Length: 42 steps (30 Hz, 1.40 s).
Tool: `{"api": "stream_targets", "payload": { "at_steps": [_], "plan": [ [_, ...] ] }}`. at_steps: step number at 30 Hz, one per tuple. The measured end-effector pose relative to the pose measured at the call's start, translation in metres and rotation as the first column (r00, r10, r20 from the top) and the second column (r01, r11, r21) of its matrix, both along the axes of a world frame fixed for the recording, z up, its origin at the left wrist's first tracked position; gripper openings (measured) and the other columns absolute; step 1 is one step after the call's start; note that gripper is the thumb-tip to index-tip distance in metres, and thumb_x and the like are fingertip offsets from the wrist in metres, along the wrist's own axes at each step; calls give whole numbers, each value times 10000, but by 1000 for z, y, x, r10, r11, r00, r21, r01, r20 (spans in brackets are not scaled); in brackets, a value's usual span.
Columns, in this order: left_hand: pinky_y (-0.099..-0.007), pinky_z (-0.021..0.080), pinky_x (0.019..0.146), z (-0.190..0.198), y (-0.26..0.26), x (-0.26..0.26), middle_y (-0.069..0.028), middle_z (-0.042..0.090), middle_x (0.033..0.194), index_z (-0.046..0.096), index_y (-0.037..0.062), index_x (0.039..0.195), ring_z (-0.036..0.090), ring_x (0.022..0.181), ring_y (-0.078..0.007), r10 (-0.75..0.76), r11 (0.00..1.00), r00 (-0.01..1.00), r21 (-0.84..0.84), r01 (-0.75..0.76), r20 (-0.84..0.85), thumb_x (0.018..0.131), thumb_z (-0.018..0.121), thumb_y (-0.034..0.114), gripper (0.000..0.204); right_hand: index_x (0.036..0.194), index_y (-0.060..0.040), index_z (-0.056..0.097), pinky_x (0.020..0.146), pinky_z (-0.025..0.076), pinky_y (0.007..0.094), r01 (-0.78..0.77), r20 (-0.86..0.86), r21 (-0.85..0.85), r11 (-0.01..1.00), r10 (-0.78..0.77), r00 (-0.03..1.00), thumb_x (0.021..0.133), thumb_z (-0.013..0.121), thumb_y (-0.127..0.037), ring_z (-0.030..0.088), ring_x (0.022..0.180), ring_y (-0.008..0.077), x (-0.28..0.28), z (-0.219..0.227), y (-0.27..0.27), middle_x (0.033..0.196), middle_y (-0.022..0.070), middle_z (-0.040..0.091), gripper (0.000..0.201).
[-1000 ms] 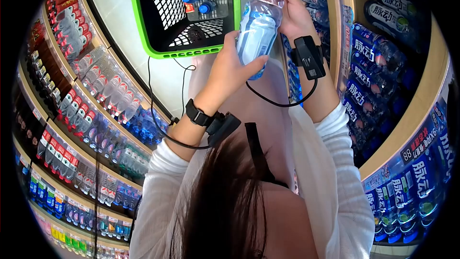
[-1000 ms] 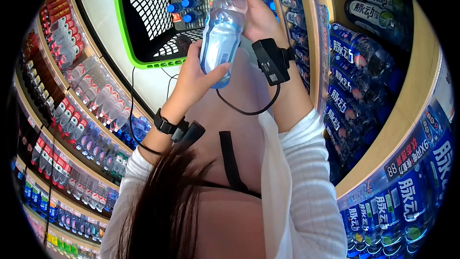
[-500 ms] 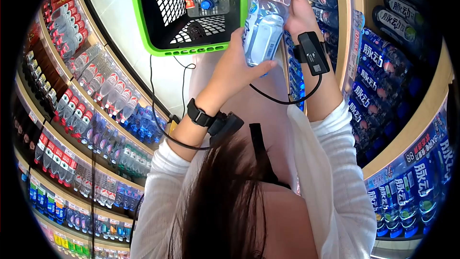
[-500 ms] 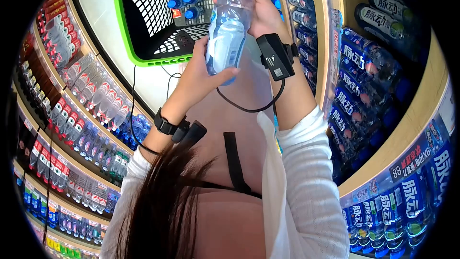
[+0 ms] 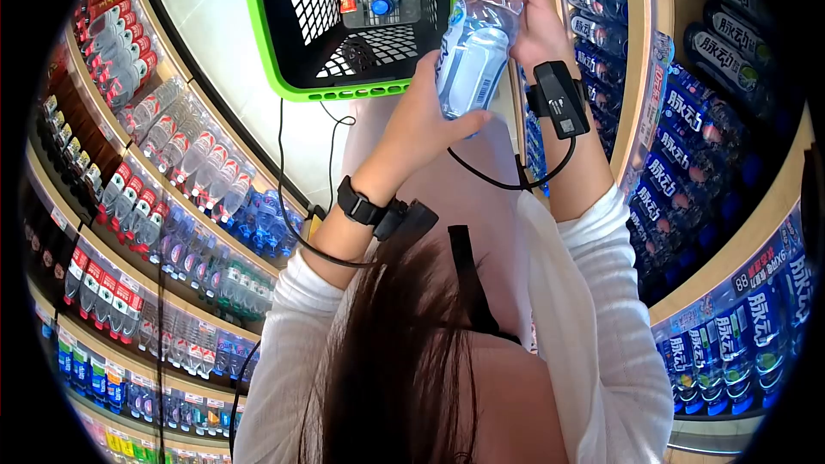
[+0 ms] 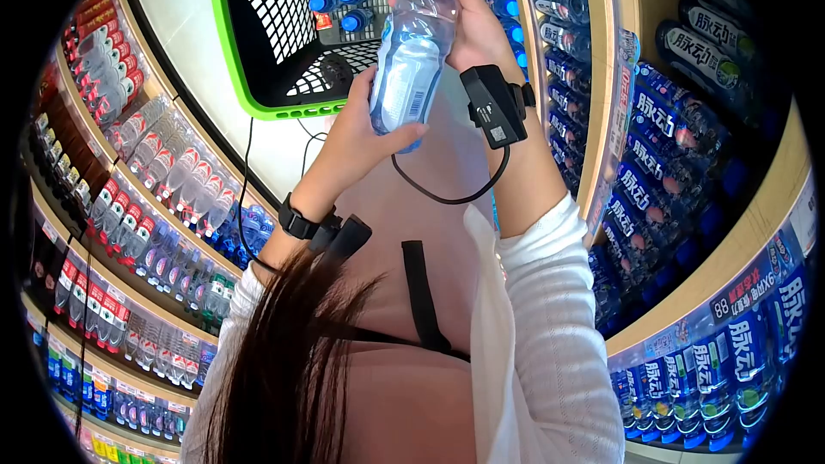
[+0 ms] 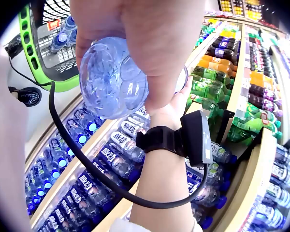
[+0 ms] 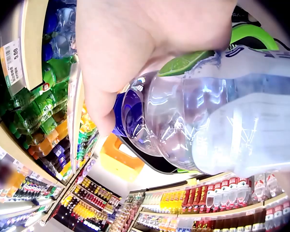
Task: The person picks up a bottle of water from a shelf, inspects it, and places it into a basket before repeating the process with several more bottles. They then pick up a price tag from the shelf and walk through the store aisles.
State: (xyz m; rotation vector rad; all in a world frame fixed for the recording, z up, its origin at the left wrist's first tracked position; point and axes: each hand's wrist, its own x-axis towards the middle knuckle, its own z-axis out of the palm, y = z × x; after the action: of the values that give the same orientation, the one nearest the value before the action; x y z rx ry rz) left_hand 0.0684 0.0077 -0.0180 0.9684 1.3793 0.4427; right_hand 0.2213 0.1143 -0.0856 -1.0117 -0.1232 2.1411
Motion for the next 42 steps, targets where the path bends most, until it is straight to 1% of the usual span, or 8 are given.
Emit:
{"api": "stream_targets", "payload": {
  "at_steps": [6, 13, 14, 18, 23, 29, 34, 42],
  "plan": [
    [-285, 444, 839, 0, 0, -28, -175, 469, 1139, 228, -66, 1288, 513, 1014, -204, 41, 999, 989, -10, -40, 139, 663, 749, 226, 865, 943, 15, 571, 732, 514, 360, 36, -84, -176, 984, -52, 995, 899, 462, -283, 625, 806, 249, -31, 22, 11, 865, 154, 639, 321],
    [-282, 435, 849, 4, -6, -67, -152, 459, 1149, 225, -38, 1300, 497, 1035, -195, 67, 997, 981, -37, -62, 184, 649, 757, 178, 868, 967, 7, 573, 745, 513, 366, 62, -124, -97, 993, -74, 990, 908, 442, -276, 629, 806, 260, -69, 25, 7, 937, 177, 632, 318],
    [-285, 428, 862, 6, -7, -74, -151, 455, 1159, 223, -35, 1304, 491, 1046, -196, 76, 996, 978, -63, -64, 195, 648, 760, 175, 874, 980, -14, 568, 739, 501, 320, 63, -92, -77, 995, -70, 993, 898, 476, -213, 619, 803, 215, -74, 31, 5, 913, 132, 634, 234],
    [-298, 370, 932, 10, -11, -98, -143, 426, 1216, 200, -23, 1330, 445, 1115, -200, 9, 999, 981, -38, -2, 193, 620, 783, 173, 940, 1060, -5, 526, 836, 471, 386, -31, -104, 10, 999, 32, 994, 887, 472, -363, 568, 995, 275, -88, 17, -4, 1047, 184, 590, 401],
    [-317, 321, 979, 16, -15, -126, -189, 404, 1252, 171, -51, 1332, 402, 1179, -246, -6, 1000, 935, -19, 14, 353, 554, 826, 260, 1064, 1062, -3, 523, 847, 461, 393, -1, -3, 39, 999, 2, 1000, 899, 439, -374, 549, 1023, 286, -105, 33, -14, 1061, 200, 578, 414],
    [-311, 207, 1040, 15, -22, -159, -134, 308, 1355, 157, -10, 1366, 287, 1269, -210, -29, 996, 911, -62, 60, 412, 548, 829, 151, 1071, 1056, -8, 527, 847, 458, 393, 64, -27, 7, 998, -64, 998, 900, 418, -404, 550, 1019, 284, -122, 28, -24, 1058, 197, 578, 439],
    [-313, 284, 1000, -1, -30, -173, -152, 387, 1276, 218, -16, 1332, 371, 1202, -227, -75, 997, 940, 37, 66, 332, 558, 820, 198, 1004, 1114, -6, 492, 850, 460, 389, 101, 21, 167, 981, -106, 994, 891, 463, -342, 552, 1009, 264, -139, 48, -39, 1050, 177, 579, 405],
    [-315, 378, 914, -15, -27, -177, -119, 499, 1125, 350, 12, 1227, 487, 1059, -214, -69, 996, 955, 82, 47, 287, 585, 766, 110, 771, 1019, -16, 576, 858, 434, 293, -148, 174, 456, 878, 76, 982, 589, 717, -63, 572, 935, 177, -159, 109, -60, 1006, 102, 606, 455]
  ]
}}
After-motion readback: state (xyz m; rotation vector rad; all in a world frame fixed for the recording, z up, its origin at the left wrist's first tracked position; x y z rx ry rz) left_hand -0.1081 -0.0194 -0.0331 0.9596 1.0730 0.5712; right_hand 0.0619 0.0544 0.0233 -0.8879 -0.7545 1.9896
